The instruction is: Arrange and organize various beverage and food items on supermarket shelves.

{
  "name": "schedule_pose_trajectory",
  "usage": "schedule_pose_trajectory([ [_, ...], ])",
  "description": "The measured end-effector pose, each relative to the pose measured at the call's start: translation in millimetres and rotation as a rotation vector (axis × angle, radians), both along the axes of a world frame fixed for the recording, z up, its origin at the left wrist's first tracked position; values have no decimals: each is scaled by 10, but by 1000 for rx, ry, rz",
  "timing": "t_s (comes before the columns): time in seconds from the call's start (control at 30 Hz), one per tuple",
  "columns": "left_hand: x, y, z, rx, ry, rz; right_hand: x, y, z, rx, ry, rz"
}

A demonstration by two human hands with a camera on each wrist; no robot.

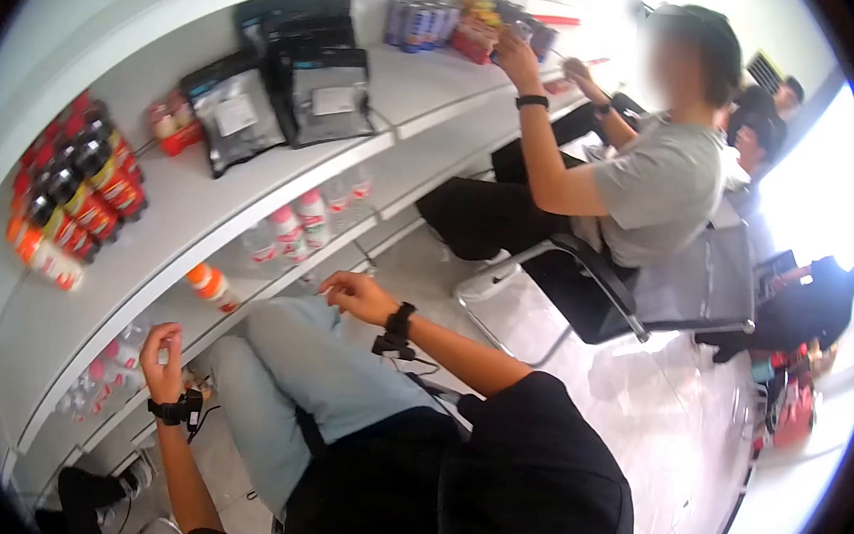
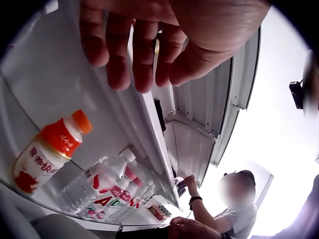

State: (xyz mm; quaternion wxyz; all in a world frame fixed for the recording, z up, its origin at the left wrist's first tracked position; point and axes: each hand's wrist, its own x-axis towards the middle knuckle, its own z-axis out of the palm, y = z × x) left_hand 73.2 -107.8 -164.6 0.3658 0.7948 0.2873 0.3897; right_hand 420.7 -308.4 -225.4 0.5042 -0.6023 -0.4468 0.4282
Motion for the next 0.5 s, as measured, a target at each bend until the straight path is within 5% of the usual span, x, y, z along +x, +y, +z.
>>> schedule_pose_trajectory([
  [0.5,355,67,-353,209,68,103,61,-65,-84,-53,-25,39],
])
